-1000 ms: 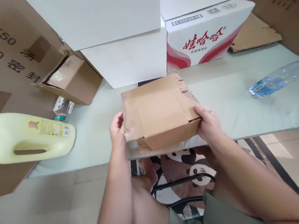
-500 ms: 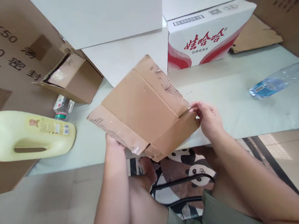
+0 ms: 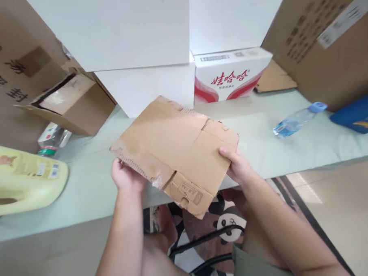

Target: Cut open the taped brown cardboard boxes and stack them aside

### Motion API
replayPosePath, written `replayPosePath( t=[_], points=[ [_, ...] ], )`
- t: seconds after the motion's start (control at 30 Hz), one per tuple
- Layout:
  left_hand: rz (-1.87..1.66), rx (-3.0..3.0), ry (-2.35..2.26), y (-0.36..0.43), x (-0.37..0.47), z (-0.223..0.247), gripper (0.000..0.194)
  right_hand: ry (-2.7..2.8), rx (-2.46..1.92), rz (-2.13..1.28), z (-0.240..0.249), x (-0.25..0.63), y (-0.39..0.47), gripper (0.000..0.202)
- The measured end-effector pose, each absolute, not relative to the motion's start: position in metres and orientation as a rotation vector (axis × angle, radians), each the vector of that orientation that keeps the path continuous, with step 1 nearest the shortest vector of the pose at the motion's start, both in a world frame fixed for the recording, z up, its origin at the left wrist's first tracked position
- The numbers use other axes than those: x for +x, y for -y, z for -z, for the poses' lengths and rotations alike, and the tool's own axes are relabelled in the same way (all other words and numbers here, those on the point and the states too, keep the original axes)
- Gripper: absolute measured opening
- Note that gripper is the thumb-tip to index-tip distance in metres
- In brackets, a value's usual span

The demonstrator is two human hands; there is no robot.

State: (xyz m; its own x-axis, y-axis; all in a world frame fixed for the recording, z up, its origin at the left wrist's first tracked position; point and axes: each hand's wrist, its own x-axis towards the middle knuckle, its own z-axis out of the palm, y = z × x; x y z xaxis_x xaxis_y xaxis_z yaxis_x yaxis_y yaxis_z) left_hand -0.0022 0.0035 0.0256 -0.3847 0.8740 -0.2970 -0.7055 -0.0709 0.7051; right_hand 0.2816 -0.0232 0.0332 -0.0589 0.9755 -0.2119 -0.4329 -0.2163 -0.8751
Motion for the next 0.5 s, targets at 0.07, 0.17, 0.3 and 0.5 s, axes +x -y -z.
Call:
replayPosePath(
  t=[0.07, 0.17, 0.3, 0.5],
  points=[
    [-1.606, 0.118, -0.959, -0.004, -0.002, -0.030, 0.028, 0.678, -1.002, -1.463, -0.045, 0.291, 0.025, 0.048],
    [-1.538, 0.059, -0.915, 0.000, -0.002, -0.034, 0.024, 0.655, -1.082, -1.366, -0.062, 0.322, 0.034, 0.051],
    [-1.532, 0.055, -0.903, 0.006, 0.001, -0.035, 0.022, 0.608, -1.278, -1.037, -0.102, 0.380, 0.044, 0.046],
    [-1.536, 0.067, -0.900, 0.007, 0.006, -0.036, 0.022, 0.464, -1.460, -0.334, -0.169, 0.463, 0.011, 0.035]
  ],
)
